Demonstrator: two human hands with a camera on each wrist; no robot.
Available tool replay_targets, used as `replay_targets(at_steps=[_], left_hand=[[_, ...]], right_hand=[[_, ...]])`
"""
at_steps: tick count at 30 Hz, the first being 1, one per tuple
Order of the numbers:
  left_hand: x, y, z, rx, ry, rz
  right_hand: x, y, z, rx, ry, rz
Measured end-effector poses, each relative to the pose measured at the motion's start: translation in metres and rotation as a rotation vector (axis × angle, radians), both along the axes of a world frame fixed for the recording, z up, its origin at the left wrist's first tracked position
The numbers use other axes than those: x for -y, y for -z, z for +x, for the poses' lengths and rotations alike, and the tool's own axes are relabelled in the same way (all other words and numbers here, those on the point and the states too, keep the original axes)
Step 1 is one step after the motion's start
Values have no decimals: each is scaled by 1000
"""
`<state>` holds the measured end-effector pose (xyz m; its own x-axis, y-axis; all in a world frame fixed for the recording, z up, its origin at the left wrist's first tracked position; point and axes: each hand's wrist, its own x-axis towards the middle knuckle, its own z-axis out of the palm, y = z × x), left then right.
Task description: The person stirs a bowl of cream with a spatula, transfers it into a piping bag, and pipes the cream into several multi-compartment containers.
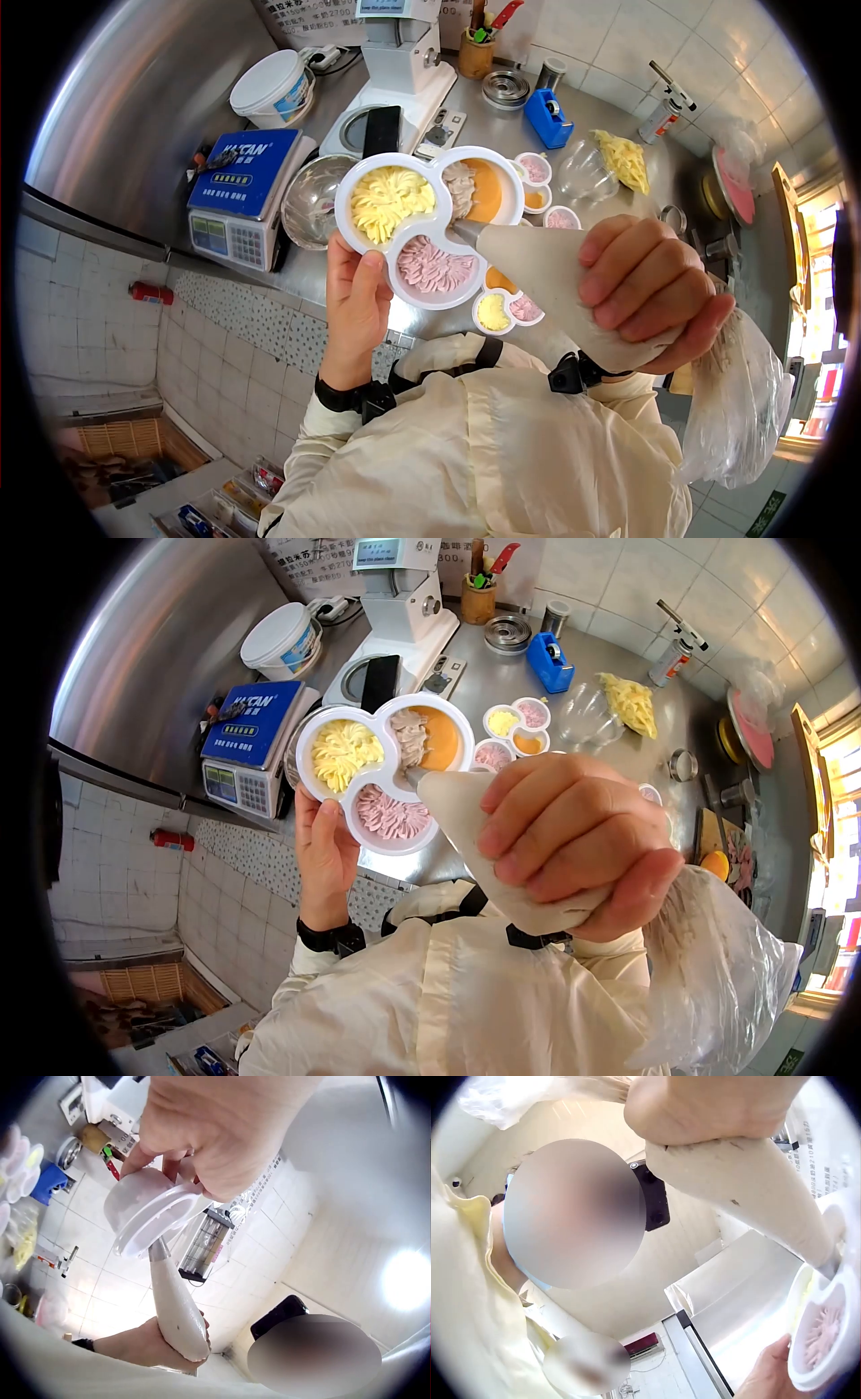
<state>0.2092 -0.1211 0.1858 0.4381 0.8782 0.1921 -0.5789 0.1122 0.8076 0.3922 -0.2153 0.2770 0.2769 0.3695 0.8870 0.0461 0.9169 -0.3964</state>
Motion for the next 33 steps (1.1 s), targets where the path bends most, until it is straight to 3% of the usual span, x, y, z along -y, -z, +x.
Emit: replay_targets(at_steps=[8,13,33], left_hand=[[0,-1,-1,0,-13,5],[-1,1,-4,8,-1,-7],[-1,0,-6,-60,4,67]], right_hand=[[-2,-2,1,-17,-15,33],[2,-5,6,-18,112,5],[-11,-9,5,57,1,-71]])
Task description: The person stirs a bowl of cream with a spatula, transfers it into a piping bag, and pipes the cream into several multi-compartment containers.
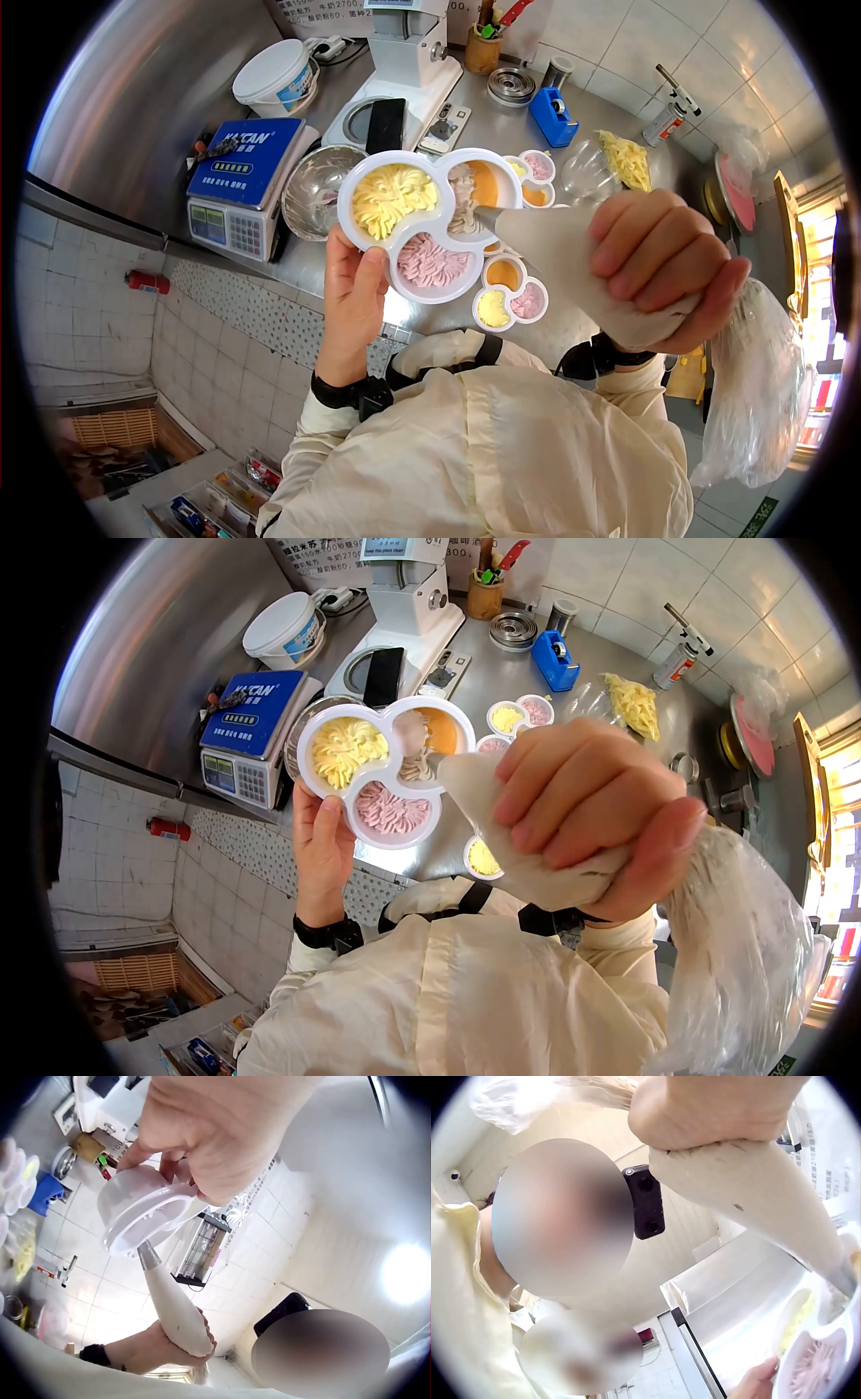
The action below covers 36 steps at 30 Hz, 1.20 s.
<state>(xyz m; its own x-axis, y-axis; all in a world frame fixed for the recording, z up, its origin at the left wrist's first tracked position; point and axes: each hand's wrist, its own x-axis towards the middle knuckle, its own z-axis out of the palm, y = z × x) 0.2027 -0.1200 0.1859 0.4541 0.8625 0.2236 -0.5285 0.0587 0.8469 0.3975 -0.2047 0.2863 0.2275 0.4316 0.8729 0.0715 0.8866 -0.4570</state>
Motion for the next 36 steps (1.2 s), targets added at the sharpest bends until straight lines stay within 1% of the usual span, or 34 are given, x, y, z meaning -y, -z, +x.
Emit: replay_targets(at_steps=[1,5,8,10,13,20,23,25,26,28,29,31,33,34,35,36], left_hand=[[0,0,0,0,-1,0],[1,-1,-1,1,0,9],[1,-1,-2,-3,-12,0],[2,-2,-1,-6,-13,-3],[2,-3,-1,-4,-11,9],[1,-3,-2,-61,-65,52],[2,-5,-1,-84,-81,66],[3,-6,0,-93,-82,60],[2,-4,0,-89,-69,66],[-1,2,-1,-85,-55,70],[-3,10,-1,-88,-32,33],[-10,31,0,-93,-12,-9],[-17,57,0,-46,82,-343],[-16,60,7,-58,22,-415],[-18,64,10,-63,22,-416],[-22,67,13,-44,52,-551]], right_hand=[[-2,-2,0,13,37,38],[0,-9,5,19,72,71],[2,-9,4,18,33,48],[1,-7,3,95,47,28],[3,-3,0,28,45,-40],[5,-7,-2,32,61,-116],[2,-7,-2,103,71,-106],[-2,-6,-3,143,23,-33],[-2,-7,-2,143,24,-33],[-3,-10,0,44,-80,105],[1,-10,5,43,-82,104],[19,-9,32,-55,25,58],[35,8,74,-124,-16,12],[48,21,103,-272,-67,13],[60,31,126,-422,-116,14],[65,34,133,-432,-109,12]])
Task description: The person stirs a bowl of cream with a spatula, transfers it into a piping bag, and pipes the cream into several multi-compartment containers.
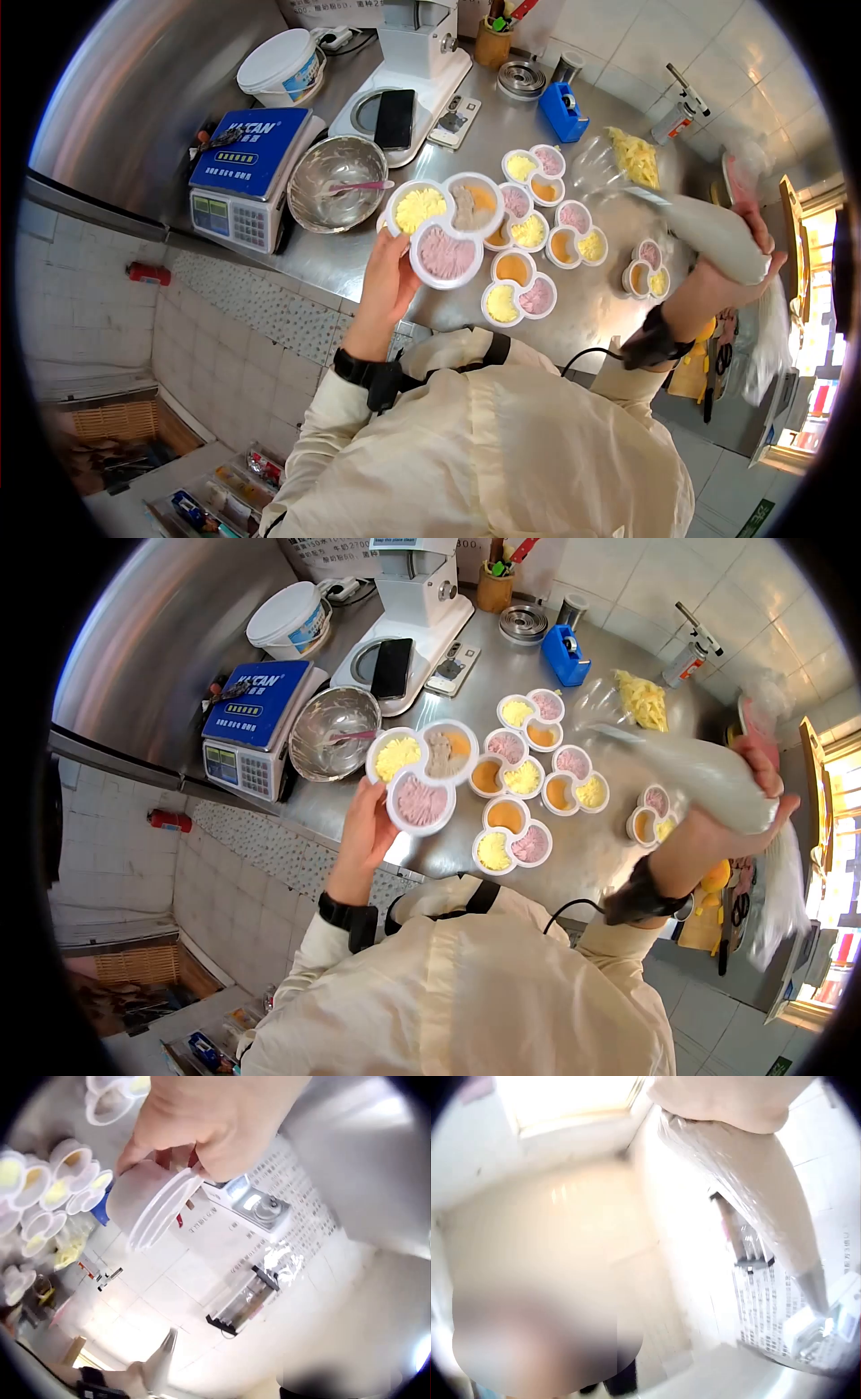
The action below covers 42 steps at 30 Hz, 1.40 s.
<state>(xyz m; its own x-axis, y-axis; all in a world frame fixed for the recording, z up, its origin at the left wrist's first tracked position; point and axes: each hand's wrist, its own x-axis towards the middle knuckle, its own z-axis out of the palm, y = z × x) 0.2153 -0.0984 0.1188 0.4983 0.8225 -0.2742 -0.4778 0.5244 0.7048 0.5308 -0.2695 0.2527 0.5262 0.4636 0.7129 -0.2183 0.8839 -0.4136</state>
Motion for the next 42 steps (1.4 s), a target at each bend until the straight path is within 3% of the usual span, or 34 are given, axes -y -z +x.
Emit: replay_targets(at_steps=[2,3,5,6,8,9,11,12,14,17,19,23,25,27,29,31,32,34,42], left_hand=[[-14,16,11,8,2,-142],[-26,29,21,5,7,-143],[-50,49,45,0,47,-90],[-60,54,58,0,59,-85],[-74,65,80,-65,61,-68],[-78,75,87,-69,75,-66],[-86,93,100,-114,-29,-144],[-86,96,105,-144,-86,-181],[-86,108,108,-149,-77,-216],[-86,129,94,-135,-14,-264],[-79,140,72,8,207,-398],[-69,58,47,-102,344,-587],[-73,35,35,-173,380,-347],[-78,47,-1,-419,360,89],[-77,95,-55,-749,142,717],[-84,121,-87,-795,117,956],[-87,136,-97,-799,121,939],[-92,152,-111,-907,203,1187],[-87,164,-113,-1115,237,1252]], right_hand=[[7,2,9,-658,427,142],[10,10,14,-658,551,15],[41,46,65,-655,152,174],[37,49,65,-654,162,183],[13,49,53,-453,-273,68],[-5,46,37,-456,-260,74],[-45,40,6,-482,356,-230],[-53,46,7,-490,364,-228],[-73,62,9,-159,208,-239],[-109,69,0,-151,213,-267],[-133,72,-16,-153,297,-328],[-176,97,-45,-83,354,-458],[-196,114,-56,-62,334,-509],[-215,131,-65,-60,353,-535],[-231,145,-69,-63,369,-560],[-246,160,-70,-27,391,-582],[-252,165,-71,-36,393,-602],[-255,177,-74,-61,383,-639],[-263,193,-78,2,413,-683]])
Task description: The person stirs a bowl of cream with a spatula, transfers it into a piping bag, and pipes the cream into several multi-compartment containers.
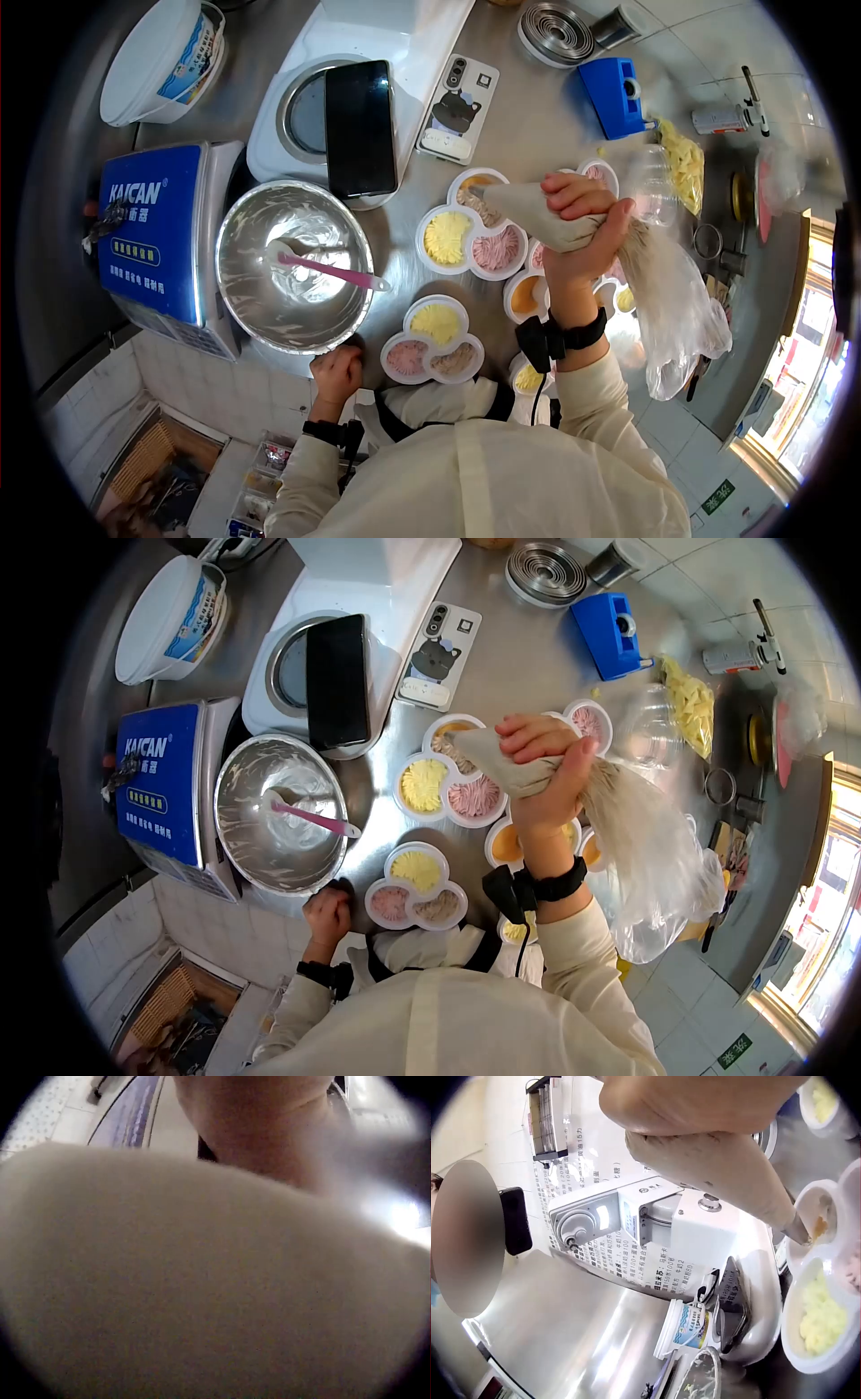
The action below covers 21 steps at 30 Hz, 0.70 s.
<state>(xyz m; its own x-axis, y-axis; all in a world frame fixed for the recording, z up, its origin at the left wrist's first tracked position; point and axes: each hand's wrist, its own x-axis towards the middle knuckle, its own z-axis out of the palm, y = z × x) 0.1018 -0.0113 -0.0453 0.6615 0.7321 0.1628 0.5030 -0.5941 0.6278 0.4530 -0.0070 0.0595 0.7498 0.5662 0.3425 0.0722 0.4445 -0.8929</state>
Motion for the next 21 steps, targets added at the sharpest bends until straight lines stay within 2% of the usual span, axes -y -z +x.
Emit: replay_targets(at_steps=[8,21], left_hand=[[-1,-1,2,-46,11,17],[0,-2,4,-71,8,42]], right_hand=[[-6,8,1,94,-74,-9],[-4,5,2,60,-118,30]])
